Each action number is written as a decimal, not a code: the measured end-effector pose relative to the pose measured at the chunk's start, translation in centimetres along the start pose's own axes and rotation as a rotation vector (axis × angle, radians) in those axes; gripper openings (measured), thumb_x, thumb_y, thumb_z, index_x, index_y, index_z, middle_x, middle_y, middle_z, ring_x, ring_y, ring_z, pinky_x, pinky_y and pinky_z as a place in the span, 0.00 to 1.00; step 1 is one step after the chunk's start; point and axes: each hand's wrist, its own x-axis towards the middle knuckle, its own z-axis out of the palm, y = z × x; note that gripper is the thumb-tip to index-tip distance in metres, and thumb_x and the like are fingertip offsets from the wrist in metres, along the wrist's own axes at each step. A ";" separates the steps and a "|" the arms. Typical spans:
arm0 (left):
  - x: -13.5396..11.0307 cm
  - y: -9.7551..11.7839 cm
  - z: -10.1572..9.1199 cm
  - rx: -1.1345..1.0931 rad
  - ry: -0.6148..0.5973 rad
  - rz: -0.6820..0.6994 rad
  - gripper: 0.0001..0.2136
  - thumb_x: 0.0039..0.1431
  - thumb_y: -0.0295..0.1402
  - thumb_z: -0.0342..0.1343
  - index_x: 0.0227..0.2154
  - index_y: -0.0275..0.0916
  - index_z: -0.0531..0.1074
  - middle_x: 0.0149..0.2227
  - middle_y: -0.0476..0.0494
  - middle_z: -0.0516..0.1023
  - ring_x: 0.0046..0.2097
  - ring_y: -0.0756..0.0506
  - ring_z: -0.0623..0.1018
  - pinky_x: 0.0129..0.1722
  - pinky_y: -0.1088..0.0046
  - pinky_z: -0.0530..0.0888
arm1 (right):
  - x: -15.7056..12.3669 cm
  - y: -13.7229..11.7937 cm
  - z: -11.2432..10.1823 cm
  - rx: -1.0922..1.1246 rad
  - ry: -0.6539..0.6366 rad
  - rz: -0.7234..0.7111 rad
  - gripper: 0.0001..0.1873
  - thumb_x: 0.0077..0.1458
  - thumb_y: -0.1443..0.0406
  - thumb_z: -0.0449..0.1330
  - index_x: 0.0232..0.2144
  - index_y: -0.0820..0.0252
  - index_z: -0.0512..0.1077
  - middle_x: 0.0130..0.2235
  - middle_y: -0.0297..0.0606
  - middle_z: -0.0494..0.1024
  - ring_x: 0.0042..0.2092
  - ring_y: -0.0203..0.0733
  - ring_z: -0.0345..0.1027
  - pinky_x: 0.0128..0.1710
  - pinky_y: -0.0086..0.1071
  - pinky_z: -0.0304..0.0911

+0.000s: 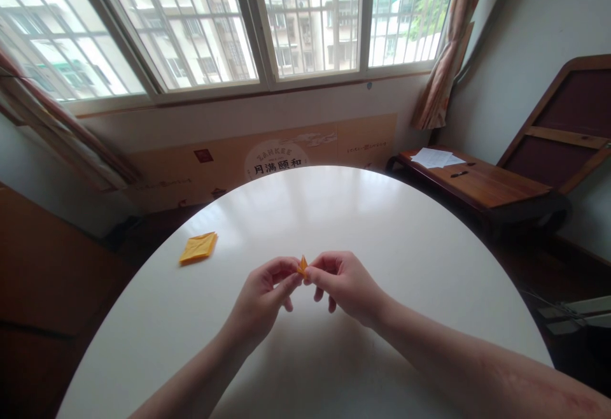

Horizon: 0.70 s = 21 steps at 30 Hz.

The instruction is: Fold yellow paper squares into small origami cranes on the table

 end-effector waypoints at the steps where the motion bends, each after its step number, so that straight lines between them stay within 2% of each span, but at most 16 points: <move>1: 0.0 0.0 0.0 -0.012 -0.007 -0.026 0.11 0.56 0.40 0.62 0.31 0.36 0.75 0.30 0.44 0.75 0.30 0.48 0.74 0.20 0.78 0.72 | 0.0 0.1 0.0 -0.002 0.000 0.001 0.16 0.56 0.54 0.64 0.29 0.62 0.77 0.28 0.37 0.76 0.27 0.37 0.70 0.17 0.24 0.61; 4: 0.0 -0.1 -0.1 -0.001 -0.014 -0.053 0.11 0.55 0.41 0.62 0.31 0.36 0.75 0.27 0.46 0.75 0.27 0.49 0.72 0.19 0.79 0.71 | 0.0 0.2 -0.1 -0.025 -0.002 0.008 0.16 0.56 0.53 0.64 0.29 0.62 0.77 0.27 0.37 0.76 0.27 0.38 0.71 0.17 0.24 0.61; 10: -0.1 0.2 0.1 0.079 0.013 -0.017 0.09 0.57 0.38 0.61 0.30 0.37 0.76 0.29 0.45 0.78 0.30 0.48 0.74 0.21 0.79 0.72 | 0.0 0.3 0.0 -0.042 -0.001 0.031 0.17 0.56 0.53 0.64 0.29 0.62 0.77 0.30 0.39 0.77 0.27 0.38 0.71 0.17 0.24 0.61; 16: -0.2 0.0 0.2 0.051 0.060 -0.032 0.09 0.56 0.38 0.61 0.31 0.37 0.76 0.29 0.45 0.78 0.31 0.47 0.75 0.21 0.79 0.71 | 0.0 0.4 0.2 -0.007 0.002 0.036 0.18 0.57 0.52 0.63 0.30 0.62 0.78 0.34 0.42 0.79 0.27 0.37 0.70 0.16 0.24 0.61; 21: -0.3 -0.1 0.4 0.023 0.123 -0.010 0.07 0.55 0.36 0.62 0.30 0.37 0.74 0.29 0.47 0.77 0.31 0.48 0.75 0.20 0.80 0.71 | -0.2 0.2 0.4 0.020 -0.018 0.022 0.18 0.56 0.51 0.64 0.32 0.62 0.79 0.32 0.42 0.78 0.30 0.39 0.71 0.17 0.23 0.62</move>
